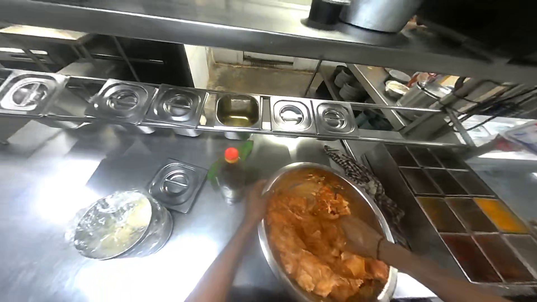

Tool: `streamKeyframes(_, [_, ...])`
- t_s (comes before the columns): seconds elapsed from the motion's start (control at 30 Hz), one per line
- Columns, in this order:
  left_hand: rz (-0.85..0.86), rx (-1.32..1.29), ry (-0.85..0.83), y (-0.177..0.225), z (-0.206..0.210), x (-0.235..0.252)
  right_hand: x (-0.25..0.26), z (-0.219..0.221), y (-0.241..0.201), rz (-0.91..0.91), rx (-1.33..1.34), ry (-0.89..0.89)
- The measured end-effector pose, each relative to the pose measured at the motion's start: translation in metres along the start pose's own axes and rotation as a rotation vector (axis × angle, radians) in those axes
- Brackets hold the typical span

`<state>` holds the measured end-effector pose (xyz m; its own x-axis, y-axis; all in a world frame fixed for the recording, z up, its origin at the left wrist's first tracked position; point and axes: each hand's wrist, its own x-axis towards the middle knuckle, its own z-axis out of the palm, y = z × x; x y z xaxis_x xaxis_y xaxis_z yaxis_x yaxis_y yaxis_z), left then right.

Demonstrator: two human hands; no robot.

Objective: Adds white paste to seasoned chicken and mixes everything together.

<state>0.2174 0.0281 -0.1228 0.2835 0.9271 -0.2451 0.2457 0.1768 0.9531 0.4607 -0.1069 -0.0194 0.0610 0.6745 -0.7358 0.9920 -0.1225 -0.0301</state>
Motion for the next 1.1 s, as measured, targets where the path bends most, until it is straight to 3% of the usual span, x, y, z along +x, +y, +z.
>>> streamKeyframes(0.07, [0.009, -0.030, -0.013, -0.003, 0.000, 0.001, 0.011, -0.021, 0.006, 0.102, 0.073, 0.126])
streamKeyframes(0.13, [0.031, -0.050, -0.007, -0.006, -0.001, 0.002, 0.036, -0.044, 0.002, 0.140, 0.067, 0.137])
streamKeyframes(0.23, [0.041, -0.050, -0.027, -0.007, -0.002, 0.005, 0.082, -0.063, -0.034, -0.048, 0.190, -0.024])
streamKeyframes(0.3, [0.035, -0.028, -0.043, -0.006, -0.003, 0.008, 0.092, -0.056, -0.090, -0.157, 0.269, -0.039])
streamKeyframes(0.4, [0.011, 0.023, -0.077, -0.002, -0.002, 0.009, 0.068, -0.016, -0.129, -0.155, 0.034, -0.052])
streamKeyframes(0.5, [0.026, 0.054, -0.100, 0.001, -0.011, 0.007, 0.006, 0.007, -0.111, -0.208, -0.123, -0.085])
streamKeyframes(0.57, [0.015, -0.002, -0.111, -0.003, -0.013, -0.002, -0.023, 0.018, -0.070, -0.107, -0.159, -0.086])
streamKeyframes(0.67, [-0.022, -0.064, -0.041, -0.001, -0.008, -0.016, -0.013, 0.023, 0.006, 0.106, -0.091, -0.124])
streamKeyframes(0.73, [-0.030, -0.044, -0.016, 0.002, -0.002, -0.020, 0.022, 0.017, 0.026, 0.177, 0.017, -0.141])
streamKeyframes(0.83, [-0.018, 0.003, 0.029, 0.001, 0.005, -0.019, 0.083, -0.018, -0.007, 0.225, 0.174, -0.068])
streamKeyframes(0.93, [-0.014, -0.068, 0.135, -0.004, 0.012, -0.023, 0.109, -0.023, -0.053, 0.087, 0.180, 0.036])
streamKeyframes(1.1, [0.019, -0.181, 0.194, -0.010, 0.011, -0.029, 0.057, -0.001, -0.068, -0.189, 0.066, -0.001])
